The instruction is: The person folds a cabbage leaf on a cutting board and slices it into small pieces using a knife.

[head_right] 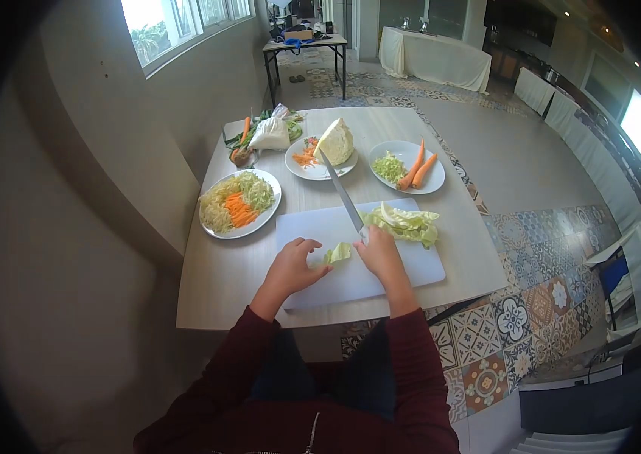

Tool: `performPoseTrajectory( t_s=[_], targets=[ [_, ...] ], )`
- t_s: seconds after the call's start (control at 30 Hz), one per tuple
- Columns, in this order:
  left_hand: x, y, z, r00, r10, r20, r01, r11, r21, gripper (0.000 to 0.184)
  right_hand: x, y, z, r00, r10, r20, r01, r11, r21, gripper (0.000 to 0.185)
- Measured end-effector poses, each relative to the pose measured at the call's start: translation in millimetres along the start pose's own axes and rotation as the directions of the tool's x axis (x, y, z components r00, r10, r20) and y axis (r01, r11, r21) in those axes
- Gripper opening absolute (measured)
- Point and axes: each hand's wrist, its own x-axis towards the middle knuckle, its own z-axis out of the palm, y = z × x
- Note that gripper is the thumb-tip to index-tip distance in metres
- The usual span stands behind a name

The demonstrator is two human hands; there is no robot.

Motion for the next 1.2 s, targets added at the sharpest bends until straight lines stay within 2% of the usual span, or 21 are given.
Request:
performPoseTrajectory(
  t_s=[0.03, 0.07, 0.13, 0.23, 0.33, 0.37, 0.47, 0.57, 0.77, 0.87, 0.97, 1.2],
  targets=[
    [-0.9, 2.7, 5.3, 1.0, -0.006, 0.009, 0.006, 0.999, 0.052, 0.045, -7.8, 1.2, -6.7, 1.0, 0.009, -0.01, -0.009, 1.0, 0.014, 0.025],
    [-1.1, 4.2, 9.7, 1.0, -0.011, 0.014, 0.009, 0.994, 0.106, 0.044, -16.8, 0.9, -13.9, 0.995, 0.09, 0.037, -0.093, 0.989, 0.114, 0.024],
    [-3.4, -1.1, 24.9, 1.0, 0.007, -0.025, -0.005, 0.996, 0.09, 0.038, -37.0, 2.8, -25.4, 0.962, 0.225, 0.154, -0.263, 0.918, 0.296, 0.023],
    [-4.6, -7.4, 30.9, 0.999, 0.041, -0.03, -0.04, 0.999, 0.028, 0.034, -68.6, 20.0, -29.7, 0.971, 0.19, 0.144, -0.235, 0.871, 0.432, 0.024],
    [-5.1, -9.8, 24.4, 0.996, 0.089, 0.012, -0.09, 0.996, 0.016, 0.035, -98.1, 11.4, -40.5, 0.921, 0.322, 0.219, -0.389, 0.783, 0.485, 0.024],
    [-3.8, -9.6, 20.7, 0.994, 0.108, 0.03, -0.109, 0.994, 0.024, 0.036, -106.7, 10.4, -42.1, 0.922, 0.308, 0.235, -0.387, 0.764, 0.517, 0.024],
    [-1.6, -4.5, 9.8, 0.986, 0.158, 0.059, -0.164, 0.982, 0.095, 0.039, -127.5, 10.5, -43.0, 0.867, 0.409, 0.287, -0.499, 0.693, 0.521, 0.023],
    [0.8, -5.5, 7.4, 0.978, 0.207, 0.019, -0.207, 0.968, 0.144, 0.044, -142.9, 8.5, -44.6, 0.852, 0.433, 0.293, -0.521, 0.661, 0.54, 0.022],
    [-4.0, -3.5, 2.6, 0.987, 0.138, 0.083, -0.147, 0.983, 0.114, 0.065, -157.6, -4.0, -54.6, 0.864, 0.414, 0.286, -0.503, 0.732, 0.46, 0.025],
    [-9.2, 0.4, 2.4, 0.988, 0.155, -0.001, -0.153, 0.976, 0.155, 0.07, -163.2, -10.3, -58.9, 0.858, 0.426, 0.285, -0.512, 0.749, 0.42, 0.026],
    [-11.7, 2.6, 3.6, 0.998, 0.06, -0.02, -0.058, 0.992, 0.116, 0.061, -170.4, -13.2, -59.6, 0.868, 0.428, 0.253, -0.497, 0.755, 0.427, 0.026],
    [-25.5, -7.1, 8.3, 0.994, 0.038, -0.1, -0.032, 0.998, 0.061, 0.054, -184.6, -28.9, -72.3, 0.849, 0.446, 0.284, -0.528, 0.708, 0.469, 0.019]
  ],
)
